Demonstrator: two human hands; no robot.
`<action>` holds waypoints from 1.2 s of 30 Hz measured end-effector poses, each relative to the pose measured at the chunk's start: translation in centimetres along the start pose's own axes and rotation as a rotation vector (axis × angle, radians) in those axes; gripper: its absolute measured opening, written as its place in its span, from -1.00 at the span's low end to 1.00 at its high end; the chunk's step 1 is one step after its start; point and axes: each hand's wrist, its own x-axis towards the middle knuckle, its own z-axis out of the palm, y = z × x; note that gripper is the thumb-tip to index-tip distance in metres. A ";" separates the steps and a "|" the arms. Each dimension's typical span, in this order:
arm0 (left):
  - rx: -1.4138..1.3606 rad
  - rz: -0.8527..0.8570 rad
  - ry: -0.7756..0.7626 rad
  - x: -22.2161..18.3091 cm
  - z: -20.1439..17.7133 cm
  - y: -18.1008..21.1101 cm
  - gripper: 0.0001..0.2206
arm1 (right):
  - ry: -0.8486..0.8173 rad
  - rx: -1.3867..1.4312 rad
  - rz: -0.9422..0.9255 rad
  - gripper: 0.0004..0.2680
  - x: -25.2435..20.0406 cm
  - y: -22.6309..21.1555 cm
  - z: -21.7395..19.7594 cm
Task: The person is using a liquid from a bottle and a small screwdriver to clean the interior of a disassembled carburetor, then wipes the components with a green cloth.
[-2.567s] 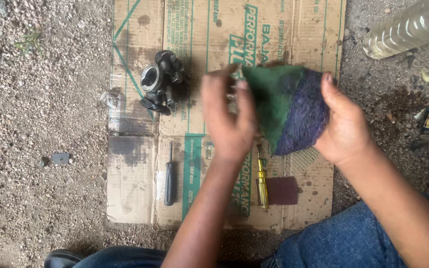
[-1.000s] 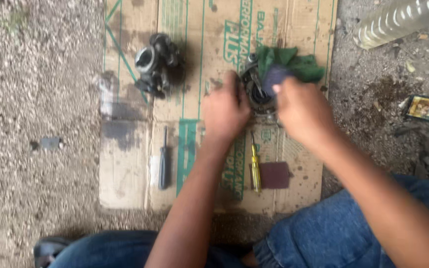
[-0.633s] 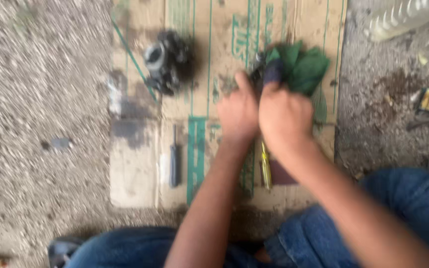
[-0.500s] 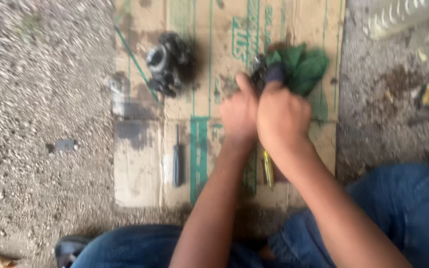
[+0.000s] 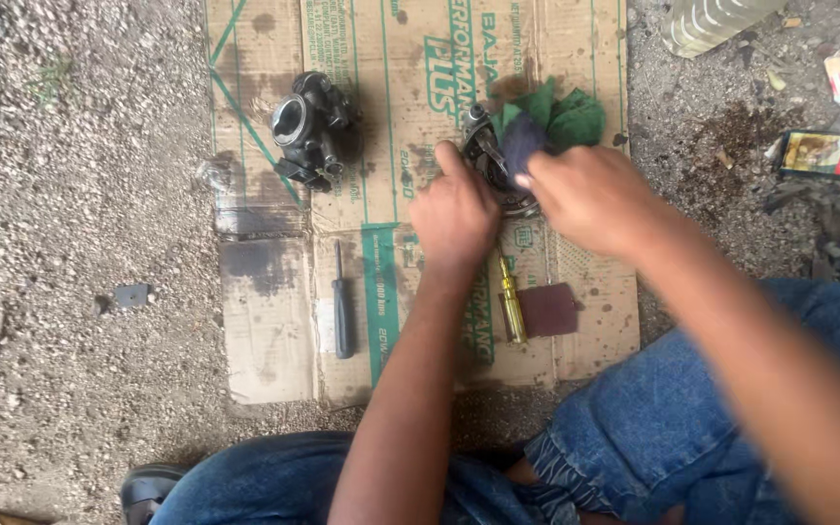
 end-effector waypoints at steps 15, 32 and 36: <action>-0.040 0.083 0.026 0.1 -0.3 -0.8 -0.80 | -0.122 0.258 -0.157 -0.84 1.2 -0.9 -1.8; -0.019 0.148 0.003 -1.0 0.6 -1.0 -0.79 | 0.548 2.062 0.752 -0.88 1.8 -2.2 5.8; 0.024 0.184 -0.043 -1.0 1.1 -2.0 -0.66 | 0.700 2.385 0.761 -0.91 4.5 -7.0 6.5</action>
